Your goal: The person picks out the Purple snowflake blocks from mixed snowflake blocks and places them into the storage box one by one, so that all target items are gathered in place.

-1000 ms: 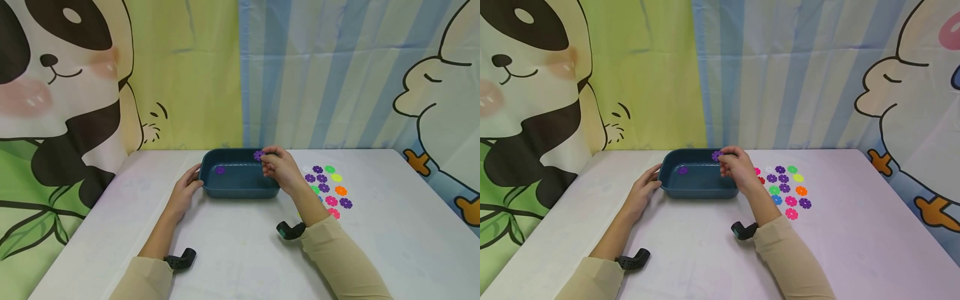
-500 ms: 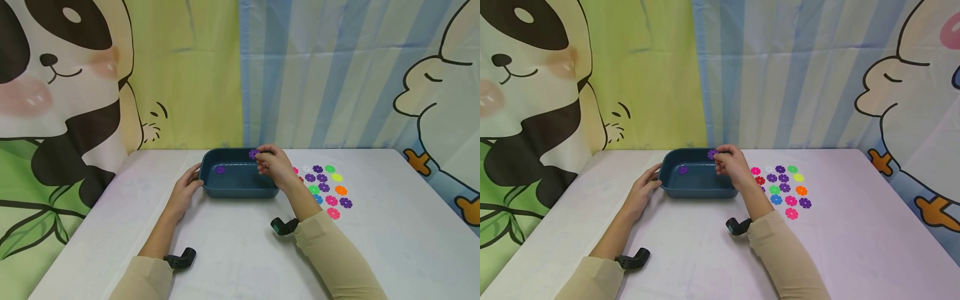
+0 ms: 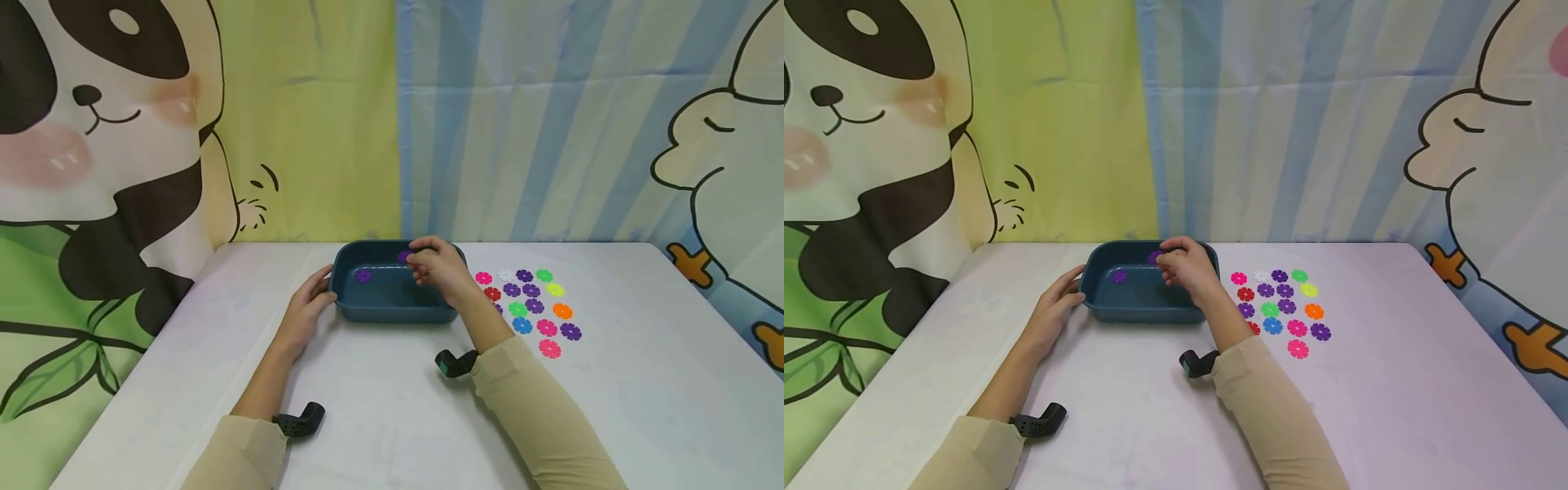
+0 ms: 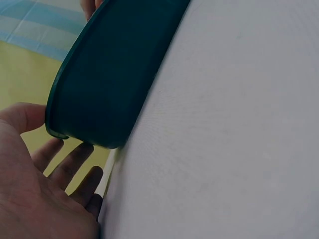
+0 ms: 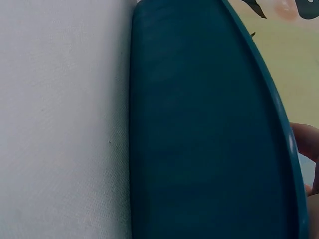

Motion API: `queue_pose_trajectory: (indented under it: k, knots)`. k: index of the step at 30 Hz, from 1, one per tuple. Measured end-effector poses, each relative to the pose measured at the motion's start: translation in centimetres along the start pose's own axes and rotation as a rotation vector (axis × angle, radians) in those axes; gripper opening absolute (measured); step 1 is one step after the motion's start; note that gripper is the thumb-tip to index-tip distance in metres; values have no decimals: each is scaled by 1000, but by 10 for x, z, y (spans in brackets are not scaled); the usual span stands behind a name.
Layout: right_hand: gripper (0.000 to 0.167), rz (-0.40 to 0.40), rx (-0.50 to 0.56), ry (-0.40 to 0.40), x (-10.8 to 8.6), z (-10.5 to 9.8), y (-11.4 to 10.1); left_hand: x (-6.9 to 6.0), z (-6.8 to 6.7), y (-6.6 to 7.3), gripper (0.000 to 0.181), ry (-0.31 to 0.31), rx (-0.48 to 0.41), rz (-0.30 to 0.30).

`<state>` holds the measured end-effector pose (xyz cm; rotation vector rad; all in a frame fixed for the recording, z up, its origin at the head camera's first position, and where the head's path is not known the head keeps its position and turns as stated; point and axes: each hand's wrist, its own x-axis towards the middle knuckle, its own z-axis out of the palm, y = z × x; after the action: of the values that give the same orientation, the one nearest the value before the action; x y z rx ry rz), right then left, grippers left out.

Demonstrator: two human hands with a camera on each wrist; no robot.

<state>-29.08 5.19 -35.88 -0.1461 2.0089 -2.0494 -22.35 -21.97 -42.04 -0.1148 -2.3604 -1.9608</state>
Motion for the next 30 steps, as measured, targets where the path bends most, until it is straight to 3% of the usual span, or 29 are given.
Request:
queue_pose_trajectory:
  k: [11, 22, 30]
  knots:
    - [36, 6, -209, -22, 11, 3, 6, 0, 1, 0, 58, -1, -1, -7]
    - [32, 53, -255, -39, 16, 12, 3, 0, 3, 0, 58, 0, 1, -14]
    - [38, 78, -392, -52, 29, 22, 5, 1, 1, 1, 58, 4, 4, -7]
